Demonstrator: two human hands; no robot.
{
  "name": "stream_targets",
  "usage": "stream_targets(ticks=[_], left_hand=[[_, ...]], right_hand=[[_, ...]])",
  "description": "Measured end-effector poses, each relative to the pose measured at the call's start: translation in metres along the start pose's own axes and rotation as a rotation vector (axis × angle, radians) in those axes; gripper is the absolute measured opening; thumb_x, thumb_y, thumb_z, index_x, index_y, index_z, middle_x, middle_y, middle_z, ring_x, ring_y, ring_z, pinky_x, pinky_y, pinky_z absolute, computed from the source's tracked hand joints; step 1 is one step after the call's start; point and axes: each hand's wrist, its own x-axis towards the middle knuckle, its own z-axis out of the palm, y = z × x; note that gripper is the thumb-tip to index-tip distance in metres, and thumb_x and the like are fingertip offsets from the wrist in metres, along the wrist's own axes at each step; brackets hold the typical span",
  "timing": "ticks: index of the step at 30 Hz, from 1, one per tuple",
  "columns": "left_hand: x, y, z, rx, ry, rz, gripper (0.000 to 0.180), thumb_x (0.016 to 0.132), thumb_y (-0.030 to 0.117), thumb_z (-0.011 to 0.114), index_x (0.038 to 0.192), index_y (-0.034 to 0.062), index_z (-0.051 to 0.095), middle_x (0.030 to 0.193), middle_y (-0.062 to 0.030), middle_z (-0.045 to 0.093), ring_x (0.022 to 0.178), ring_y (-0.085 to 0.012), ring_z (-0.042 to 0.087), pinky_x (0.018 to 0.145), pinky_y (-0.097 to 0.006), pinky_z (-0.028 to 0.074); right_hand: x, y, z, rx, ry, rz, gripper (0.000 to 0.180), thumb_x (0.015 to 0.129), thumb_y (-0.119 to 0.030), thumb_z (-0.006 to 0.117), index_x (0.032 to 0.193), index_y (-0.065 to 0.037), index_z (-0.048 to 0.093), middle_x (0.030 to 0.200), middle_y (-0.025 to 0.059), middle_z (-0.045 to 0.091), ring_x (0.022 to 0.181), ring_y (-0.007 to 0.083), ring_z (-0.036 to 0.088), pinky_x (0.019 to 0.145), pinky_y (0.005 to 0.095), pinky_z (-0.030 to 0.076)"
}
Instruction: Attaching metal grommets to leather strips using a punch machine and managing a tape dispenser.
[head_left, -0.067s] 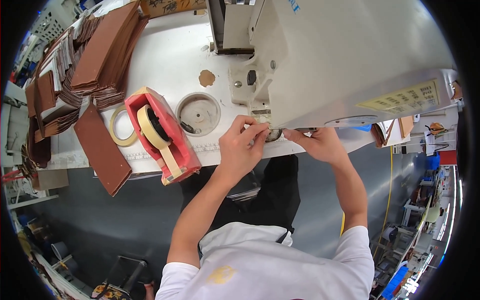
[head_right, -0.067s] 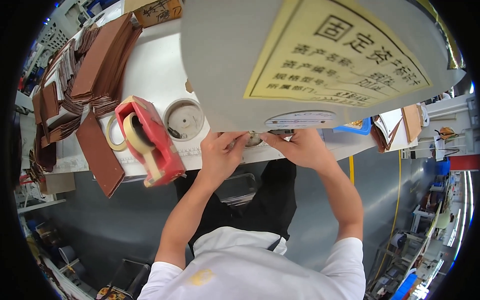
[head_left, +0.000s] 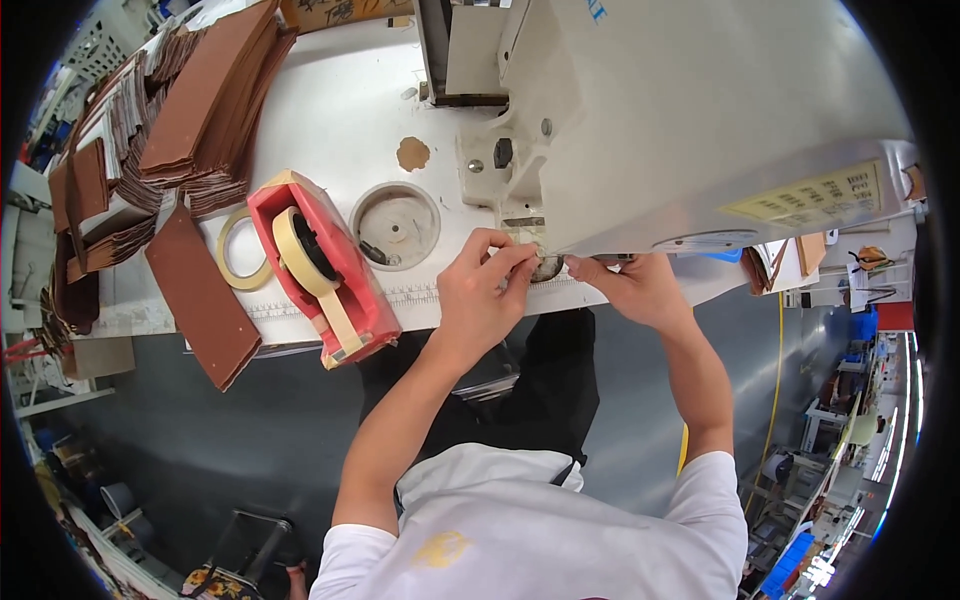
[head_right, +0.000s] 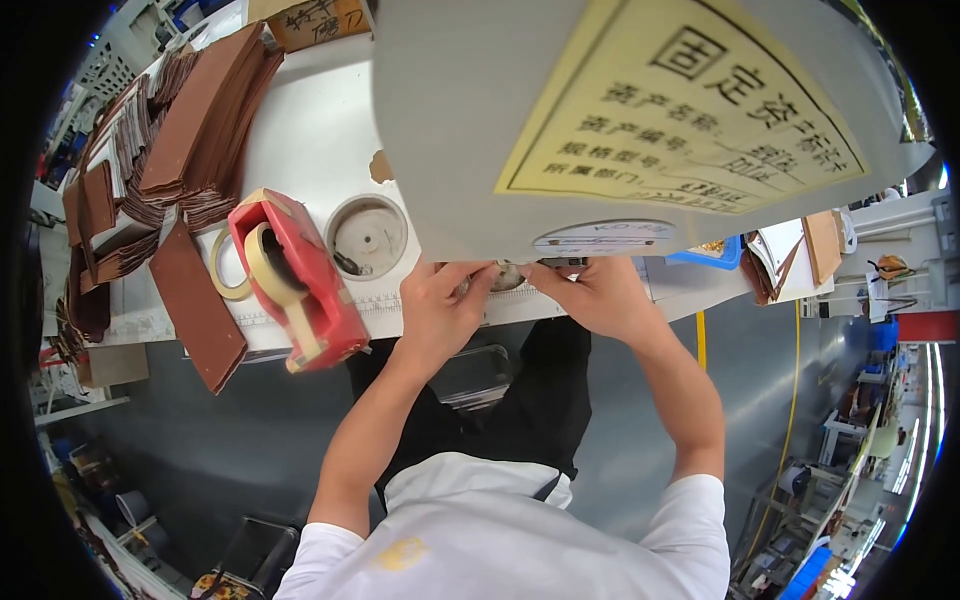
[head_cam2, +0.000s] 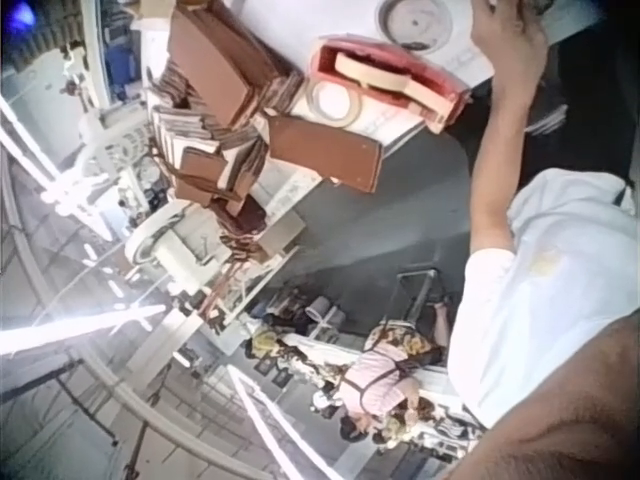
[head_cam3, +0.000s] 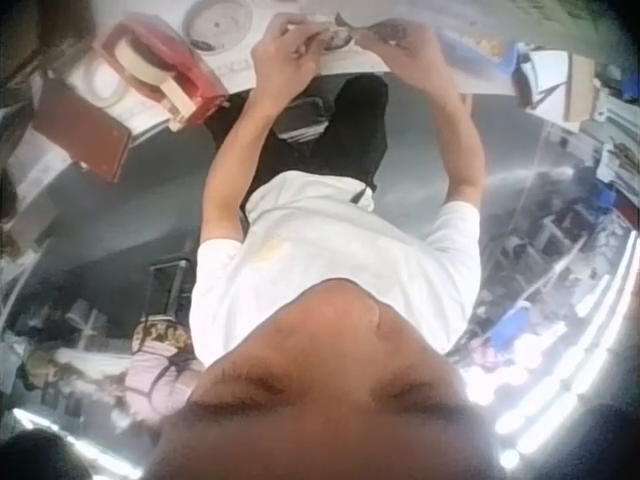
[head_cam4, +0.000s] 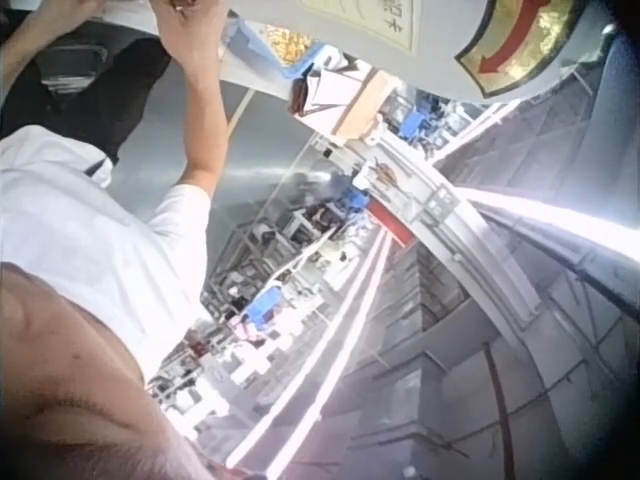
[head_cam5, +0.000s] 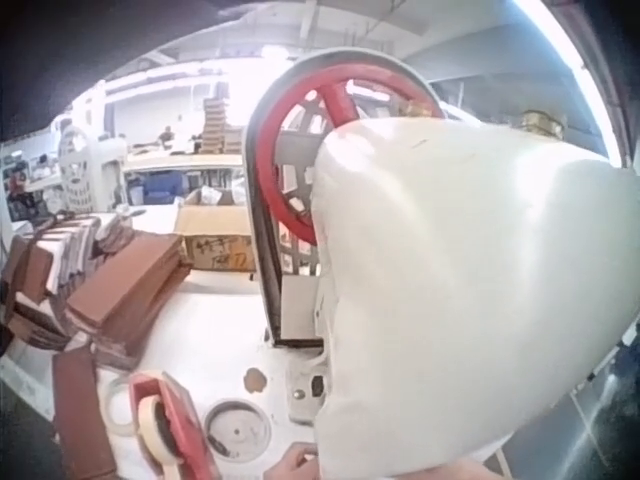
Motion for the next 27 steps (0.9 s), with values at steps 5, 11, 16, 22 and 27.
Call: stream_targets(ticks=[5, 11, 16, 22, 27], left_hand=[[-0.001, -0.003, 0.003, 0.018, 0.018, 0.047, 0.022, 0.079, 0.003, 0.078, 0.099, 0.0116, 0.075, 0.092, -0.0038, 0.063, 0.056, -0.0192, 0.061, 0.05, -0.031, 0.048], [-0.001, -0.001, 0.002, 0.021, 0.017, 0.052, 0.022, 0.079, 0.004, 0.078, 0.099, 0.0122, 0.075, 0.092, -0.0028, 0.063, 0.055, -0.0186, 0.06, 0.049, -0.031, 0.047], [-0.001, 0.0, 0.0, 0.033, -0.006, 0.034, 0.022, 0.078, 0.005, 0.078, 0.099, 0.0119, 0.075, 0.092, -0.0028, 0.063, 0.056, -0.0187, 0.06, 0.049, -0.031, 0.047], [0.0, 0.002, 0.0, 0.044, 0.0, 0.032, 0.022, 0.078, 0.005, 0.078, 0.098, 0.0116, 0.075, 0.092, -0.0029, 0.063, 0.056, -0.0189, 0.061, 0.049, -0.031, 0.047], [-0.001, 0.001, 0.0, 0.026, -0.017, 0.015, 0.021, 0.079, 0.005, 0.078, 0.098, 0.0115, 0.075, 0.092, -0.0031, 0.063, 0.056, -0.0189, 0.061, 0.049, -0.032, 0.047]], right_hand=[[0.002, -0.007, 0.003, 0.015, 0.027, -0.059, 0.015, 0.089, 0.0, 0.067, 0.104, 0.0, 0.07, 0.087, 0.001, 0.069, 0.076, 0.0066, 0.059, 0.064, 0.0238, 0.049], [0.004, -0.01, 0.008, -0.026, 0.081, -0.088, 0.012, 0.085, 0.003, 0.068, 0.097, 0.0, 0.069, 0.085, 0.0007, 0.068, 0.075, 0.0073, 0.059, 0.062, 0.0242, 0.048], [0.007, -0.008, 0.011, -0.012, 0.121, -0.118, 0.011, 0.082, 0.006, 0.07, 0.09, 0.0, 0.069, 0.083, -0.0002, 0.066, 0.073, 0.0067, 0.057, 0.062, 0.024, 0.045], [0.007, 0.001, 0.006, -0.049, 0.109, -0.094, 0.014, 0.086, 0.001, 0.066, 0.099, 0.0, 0.071, 0.089, 0.0031, 0.07, 0.077, 0.0105, 0.063, 0.064, 0.0261, 0.052], [0.008, -0.003, 0.011, 0.012, 0.164, -0.125, 0.012, 0.078, 0.011, 0.067, 0.085, 0.002, 0.068, 0.079, 0.0022, 0.066, 0.069, 0.0081, 0.059, 0.061, 0.0247, 0.047]])
